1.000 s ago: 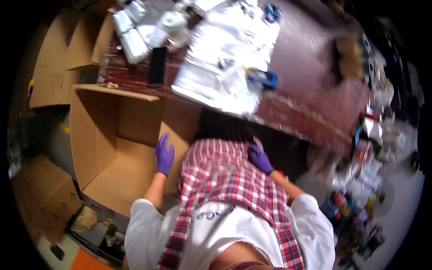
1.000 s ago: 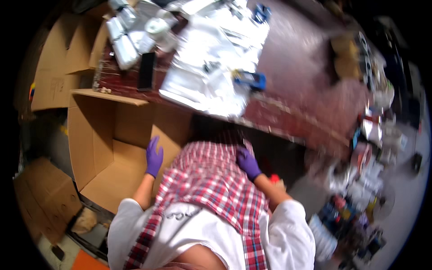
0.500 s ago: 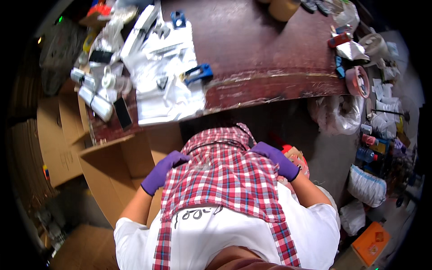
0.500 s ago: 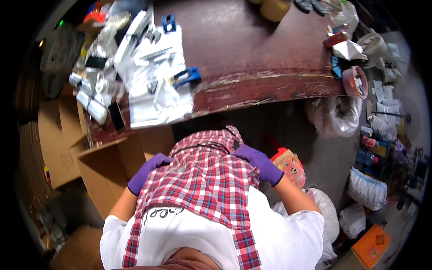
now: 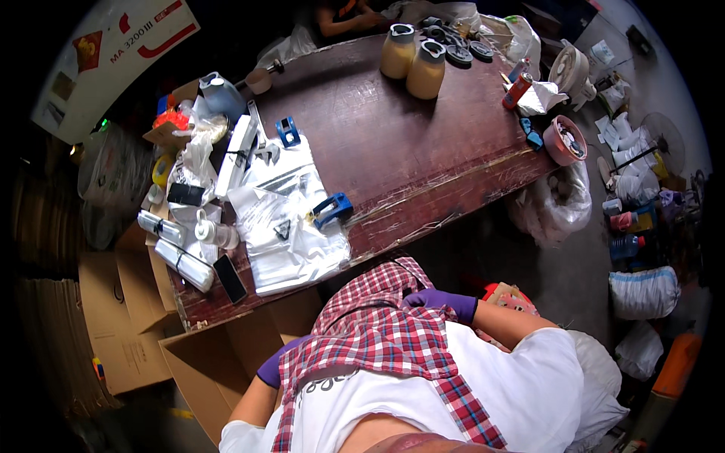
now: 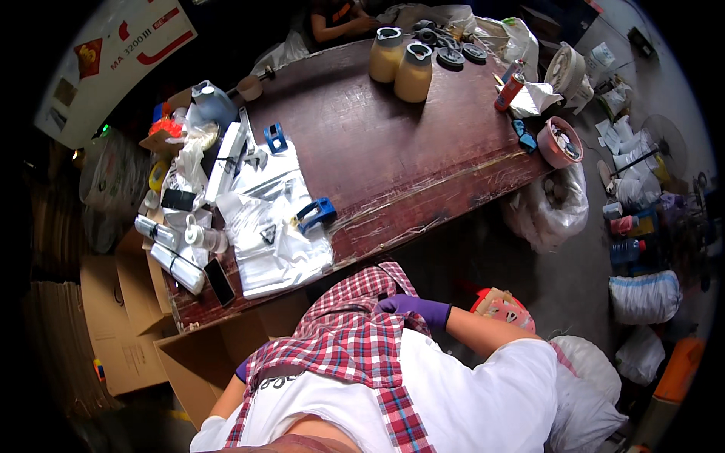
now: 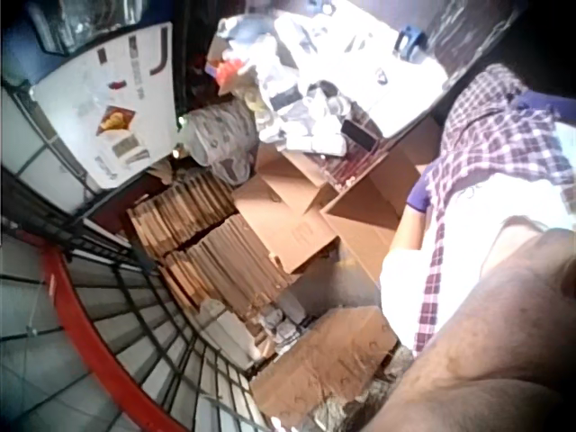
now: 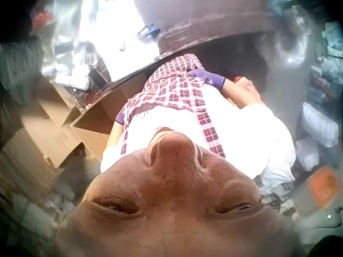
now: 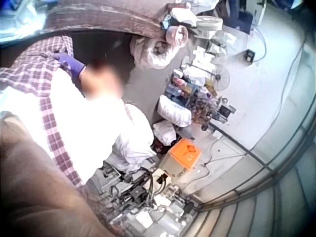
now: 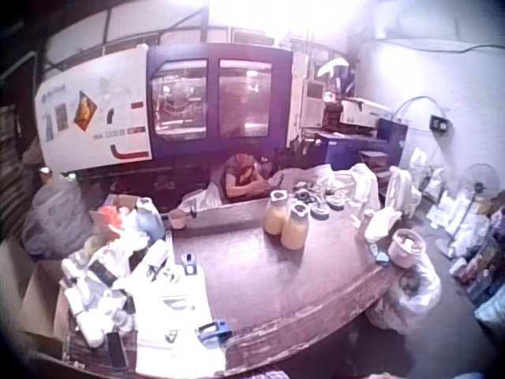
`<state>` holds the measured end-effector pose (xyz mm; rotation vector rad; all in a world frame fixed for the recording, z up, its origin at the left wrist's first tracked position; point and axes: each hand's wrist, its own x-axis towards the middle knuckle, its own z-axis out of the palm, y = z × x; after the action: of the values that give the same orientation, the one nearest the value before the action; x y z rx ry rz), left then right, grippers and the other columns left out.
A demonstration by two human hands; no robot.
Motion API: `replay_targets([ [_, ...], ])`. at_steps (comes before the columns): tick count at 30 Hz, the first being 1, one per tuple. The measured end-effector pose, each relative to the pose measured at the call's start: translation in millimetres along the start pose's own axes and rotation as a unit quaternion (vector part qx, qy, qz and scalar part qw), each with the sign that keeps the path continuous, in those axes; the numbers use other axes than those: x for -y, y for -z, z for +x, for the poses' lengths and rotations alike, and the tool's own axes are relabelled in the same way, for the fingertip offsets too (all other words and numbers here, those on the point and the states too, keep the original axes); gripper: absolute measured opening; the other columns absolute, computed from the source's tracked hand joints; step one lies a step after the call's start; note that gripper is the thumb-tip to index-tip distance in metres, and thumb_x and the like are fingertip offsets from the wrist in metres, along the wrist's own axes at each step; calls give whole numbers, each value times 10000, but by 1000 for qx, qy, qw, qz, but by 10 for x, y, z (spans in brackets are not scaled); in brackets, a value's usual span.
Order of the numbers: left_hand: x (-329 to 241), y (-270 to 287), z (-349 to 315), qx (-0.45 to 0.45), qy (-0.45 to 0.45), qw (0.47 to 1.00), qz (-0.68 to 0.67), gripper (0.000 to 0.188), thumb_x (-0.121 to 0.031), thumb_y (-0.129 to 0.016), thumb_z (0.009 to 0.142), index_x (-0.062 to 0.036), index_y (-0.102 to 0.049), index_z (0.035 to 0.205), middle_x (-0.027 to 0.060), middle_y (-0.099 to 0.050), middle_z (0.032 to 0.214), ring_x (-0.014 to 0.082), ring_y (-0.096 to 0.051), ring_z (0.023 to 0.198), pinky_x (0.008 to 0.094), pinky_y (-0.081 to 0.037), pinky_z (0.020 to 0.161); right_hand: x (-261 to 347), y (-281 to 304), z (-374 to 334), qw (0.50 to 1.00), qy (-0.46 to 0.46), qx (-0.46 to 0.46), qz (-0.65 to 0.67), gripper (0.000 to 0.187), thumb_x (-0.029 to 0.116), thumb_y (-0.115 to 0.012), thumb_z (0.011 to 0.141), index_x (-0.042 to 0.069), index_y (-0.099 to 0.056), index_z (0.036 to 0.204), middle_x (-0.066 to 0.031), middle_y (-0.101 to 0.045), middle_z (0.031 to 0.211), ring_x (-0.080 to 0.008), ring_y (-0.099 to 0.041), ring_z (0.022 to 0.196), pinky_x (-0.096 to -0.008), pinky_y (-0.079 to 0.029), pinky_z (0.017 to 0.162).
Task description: The person assembles beige pitchers by inserting circular filters and attaching lids. The person handles each pitcher one at a time, places filters into the openings, and secures the lids. The person then places the assembled pitchers into a cardboard box.
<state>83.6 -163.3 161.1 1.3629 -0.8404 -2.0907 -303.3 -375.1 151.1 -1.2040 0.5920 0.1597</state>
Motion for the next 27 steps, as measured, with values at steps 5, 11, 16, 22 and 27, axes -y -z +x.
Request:
replay_targets([
  [5, -189, 15, 16, 26, 43, 999, 9, 369, -110, -594, 991, -24, -607, 1349, 101, -635, 1345, 166, -599, 1201, 330, -458, 1073, -350, -65, 70, 991, 90, 95, 6, 324, 156, -555, 981, 16, -657, 1255, -32, -689, 1176, -130, -618, 1051, -293, -487, 964],
  [11, -268, 352, 606, 144, -23, 989, 32, 367, -156, -632, 975, -37, -635, 1322, 109, -648, 1329, 172, -614, 1180, 340, -471, 1056, -276, 251, -670, 976, 147, -67, -144, 347, 174, -643, 959, 40, -638, 1280, -59, -675, 1203, -149, -634, 1049, -318, -518, 935],
  [16, 474, 999, 874, 28, 83, 919, 385, 381, -287, -648, 948, -59, -675, 1251, 137, -671, 1291, 223, -651, 1117, 354, -501, 984, -1659, 712, -1620, 959, -177, -68, 209, 214, 229, -579, 974, 68, -707, 1033, -36, -676, 859, -96, -615, 707, -244, -467, 610],
  [22, 1356, 415, 233, -186, 268, 906, 270, 372, -289, -639, 945, -64, -681, 1238, 138, -674, 1282, 239, -652, 1109, 360, -504, 973, -2217, 463, -1964, 961, -273, -32, -35, 235, 252, -580, 953, 88, -717, 1051, -39, -696, 890, -105, -625, 722, -273, -466, 609],
  [27, 1443, -27, 28, -237, 312, 895, 212, 364, -291, -632, 943, -69, -685, 1227, 139, -675, 1275, 252, -652, 1103, 366, -507, 964, -1968, 783, -2193, 972, -231, -36, -25, 244, 254, -583, 948, 84, -715, 1066, -56, -700, 918, -133, -635, 753, -293, -477, 642],
])
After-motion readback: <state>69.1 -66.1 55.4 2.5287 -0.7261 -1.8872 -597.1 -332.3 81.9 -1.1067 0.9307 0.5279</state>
